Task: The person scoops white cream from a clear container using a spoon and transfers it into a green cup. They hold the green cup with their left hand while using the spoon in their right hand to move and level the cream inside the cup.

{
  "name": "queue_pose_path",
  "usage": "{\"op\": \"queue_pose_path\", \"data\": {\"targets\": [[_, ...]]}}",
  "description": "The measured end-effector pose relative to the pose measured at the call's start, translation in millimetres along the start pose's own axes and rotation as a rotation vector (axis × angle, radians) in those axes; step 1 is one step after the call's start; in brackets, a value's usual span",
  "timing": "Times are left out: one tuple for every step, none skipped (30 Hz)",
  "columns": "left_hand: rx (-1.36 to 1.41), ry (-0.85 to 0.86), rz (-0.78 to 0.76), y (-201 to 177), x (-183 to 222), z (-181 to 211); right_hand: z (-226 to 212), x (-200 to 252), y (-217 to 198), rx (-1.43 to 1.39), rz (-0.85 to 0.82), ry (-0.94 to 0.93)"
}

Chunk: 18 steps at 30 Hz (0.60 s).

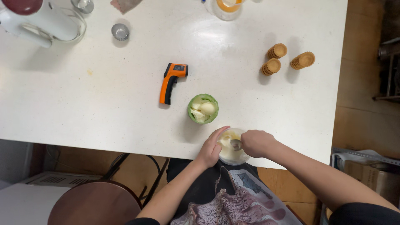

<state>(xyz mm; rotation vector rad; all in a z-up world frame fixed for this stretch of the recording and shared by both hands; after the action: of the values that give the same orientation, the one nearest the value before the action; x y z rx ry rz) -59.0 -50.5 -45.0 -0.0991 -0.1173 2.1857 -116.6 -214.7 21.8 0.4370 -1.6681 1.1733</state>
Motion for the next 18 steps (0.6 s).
{"op": "queue_pose_path", "data": {"targets": [[0.013, -0.028, -0.034, 3, -2, -1, 8, -3, 5, -0.007, 0.003, 0.002], [0.027, -0.058, -0.068, 7, -4, -1, 14, -7, 12, -0.052, 0.000, -0.023], [0.025, -0.056, -0.075, 10, -5, -1, 21, -11, 20, -0.097, -0.003, -0.049], [-0.010, -0.026, -0.089, 11, -6, 0, 29, -15, 28, -0.102, 0.001, -0.047], [-0.044, 0.005, -0.104, 13, -7, 0, 34, -20, 36, -0.143, 0.006, -0.116], [-0.045, 0.006, -0.106, 16, -9, 0, 38, -25, 42, -0.181, 0.009, -0.187], [-0.048, 0.010, -0.099, 18, -11, 0, 43, -31, 48, -0.183, 0.010, -0.187], [-0.049, 0.009, -0.092, 20, -10, 1, 45, -37, 54, -0.251, 0.017, -0.165], [-0.049, 0.005, -0.093, 24, -8, 3, 47, -40, 59, -0.318, 0.024, -0.143], [-0.013, -0.005, -0.068, 25, -8, 3, 48, -45, 60, -0.316, 0.026, -0.147], [0.022, -0.015, -0.043, 26, -8, 3, 49, -48, 61, -0.378, 0.015, -0.131], [0.024, -0.021, -0.037, 29, -5, 5, 51, -47, 63, -0.438, -0.005, -0.113], [0.012, -0.009, -0.015, 31, -3, 8, 53, -45, 65, -0.433, -0.011, -0.115], [-0.006, 0.007, 0.012, 31, -4, 10, 54, -44, 65, -0.520, -0.040, -0.088], [-0.011, 0.006, 0.023, 32, -5, 11, 56, -44, 64, -0.606, -0.070, -0.059], [-0.008, 0.018, 0.039, 35, -4, 12, 57, -43, 65, -0.597, -0.076, -0.066], [-0.005, 0.030, 0.055, 37, -2, 13, 57, -43, 66, -0.614, -0.083, -0.086], [-0.007, 0.028, 0.065, 39, -2, 13, 57, -44, 66, -0.632, -0.086, -0.106]]}}
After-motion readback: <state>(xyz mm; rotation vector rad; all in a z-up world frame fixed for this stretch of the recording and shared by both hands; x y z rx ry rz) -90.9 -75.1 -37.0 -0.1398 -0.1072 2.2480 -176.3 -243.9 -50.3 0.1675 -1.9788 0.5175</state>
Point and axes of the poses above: each hand's wrist, its own x-axis away from the middle knuckle, its own y-axis out of the palm, z = x × y, the point moved 4 cm from there along -x, towards the middle knuckle, and after that the axes turned 8 degrees about -x, right-handed, at the moved point
